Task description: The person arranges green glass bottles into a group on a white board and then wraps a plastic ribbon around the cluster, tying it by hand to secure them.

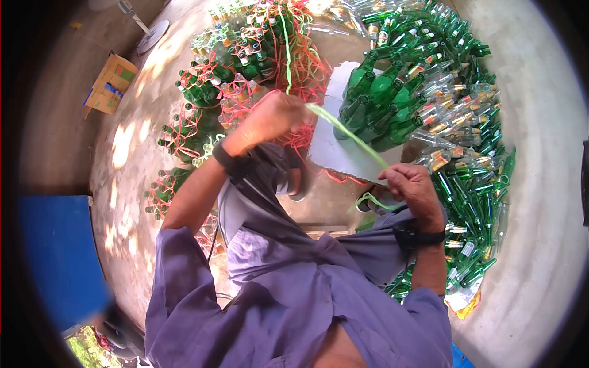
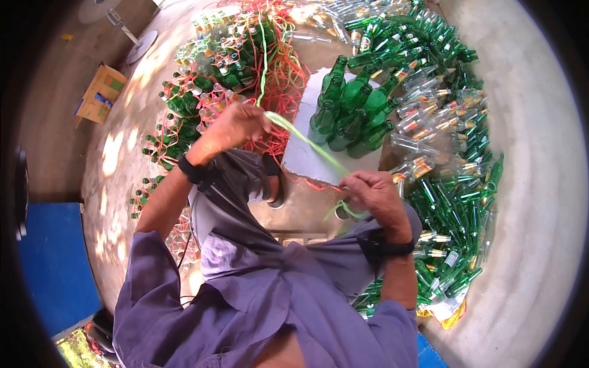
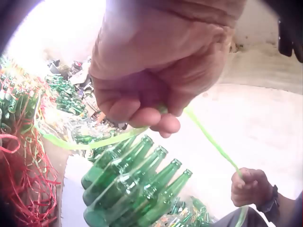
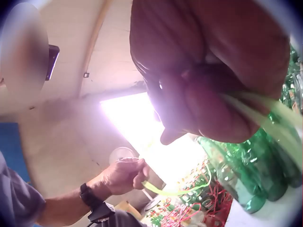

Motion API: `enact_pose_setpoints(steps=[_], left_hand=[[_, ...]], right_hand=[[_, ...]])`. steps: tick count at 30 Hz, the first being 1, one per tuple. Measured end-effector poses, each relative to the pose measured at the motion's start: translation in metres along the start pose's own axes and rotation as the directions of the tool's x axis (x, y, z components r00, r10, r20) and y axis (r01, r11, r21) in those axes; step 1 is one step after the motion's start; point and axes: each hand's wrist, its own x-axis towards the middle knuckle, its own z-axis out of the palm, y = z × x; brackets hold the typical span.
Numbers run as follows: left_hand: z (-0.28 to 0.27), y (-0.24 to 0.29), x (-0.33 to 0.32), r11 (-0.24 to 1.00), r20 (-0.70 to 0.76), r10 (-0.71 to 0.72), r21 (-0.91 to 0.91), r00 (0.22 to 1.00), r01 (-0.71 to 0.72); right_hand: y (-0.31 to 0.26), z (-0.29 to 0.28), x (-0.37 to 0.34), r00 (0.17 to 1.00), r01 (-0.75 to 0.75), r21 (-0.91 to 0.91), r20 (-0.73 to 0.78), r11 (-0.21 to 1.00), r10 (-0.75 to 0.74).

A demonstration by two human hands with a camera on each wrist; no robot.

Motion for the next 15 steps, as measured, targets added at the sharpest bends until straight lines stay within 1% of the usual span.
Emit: enact_pose_setpoints(steps=[1,2,3,4,5,6,7,8,9,11,12,13,15], left_hand=[[-0.011,0.016,0.004,0.997,-0.045,-0.066,-0.041,0.997,0.064],[-0.02,0.035,0.001,0.993,-0.119,-0.118,-0.019,0.986,0.116],[-0.032,0.019,0.014,0.994,-0.199,-0.087,-0.081,0.976,0.072],[-0.042,0.015,0.023,0.98,-0.245,-0.071,-0.198,0.967,0.022],[-0.051,0.012,0.032,0.95,-0.29,-0.062,-0.31,0.955,-0.033],[-0.059,0.013,0.042,0.886,-0.283,-0.116,-0.462,0.952,-0.029],[-0.066,0.013,0.051,0.823,-0.292,-0.157,-0.567,0.943,-0.039],[-0.07,0.013,0.06,0.825,-0.323,-0.151,-0.562,0.934,-0.061],[-0.073,0.014,0.07,0.827,-0.353,-0.146,-0.557,0.924,-0.082],[-0.072,0.016,0.094,0.814,-0.385,-0.144,-0.571,0.911,-0.113],[-0.069,0.013,0.107,0.82,-0.397,-0.129,-0.558,0.909,-0.127],[-0.065,0.013,0.121,0.791,-0.388,-0.159,-0.6,0.908,-0.117],[-0.049,0.012,0.145,0.716,-0.296,-0.192,-0.695,0.936,-0.073]], right_hand=[[-0.001,-0.011,-0.002,1.0,0.005,-0.004,-0.006,1.0,-0.005],[-0.003,-0.021,-0.004,0.999,0.011,0.031,-0.038,0.999,-0.01],[-0.007,-0.031,-0.006,0.997,0.02,0.065,-0.07,0.998,-0.016],[-0.012,-0.038,-0.008,0.994,0.028,0.07,-0.111,0.997,-0.02],[-0.013,-0.049,-0.008,0.993,0.039,0.064,-0.118,0.997,-0.031],[-0.013,-0.061,-0.007,0.989,0.056,0.027,-0.136,0.998,-0.052],[-0.015,-0.071,-0.006,0.986,0.072,-0.01,-0.153,0.997,-0.073],[-0.018,-0.08,-0.004,0.98,0.096,-0.079,-0.17,0.992,-0.108],[-0.02,-0.087,-0.002,0.978,0.103,-0.084,-0.175,0.991,-0.116],[-0.023,-0.102,0.006,0.963,0.121,-0.153,-0.22,0.981,-0.154],[-0.024,-0.111,0.015,0.953,0.151,-0.209,-0.23,0.966,-0.199],[-0.028,-0.115,0.025,0.95,0.155,-0.213,-0.235,0.965,-0.204],[-0.037,-0.121,0.053,0.869,0.223,-0.002,-0.453,0.975,-0.199]])
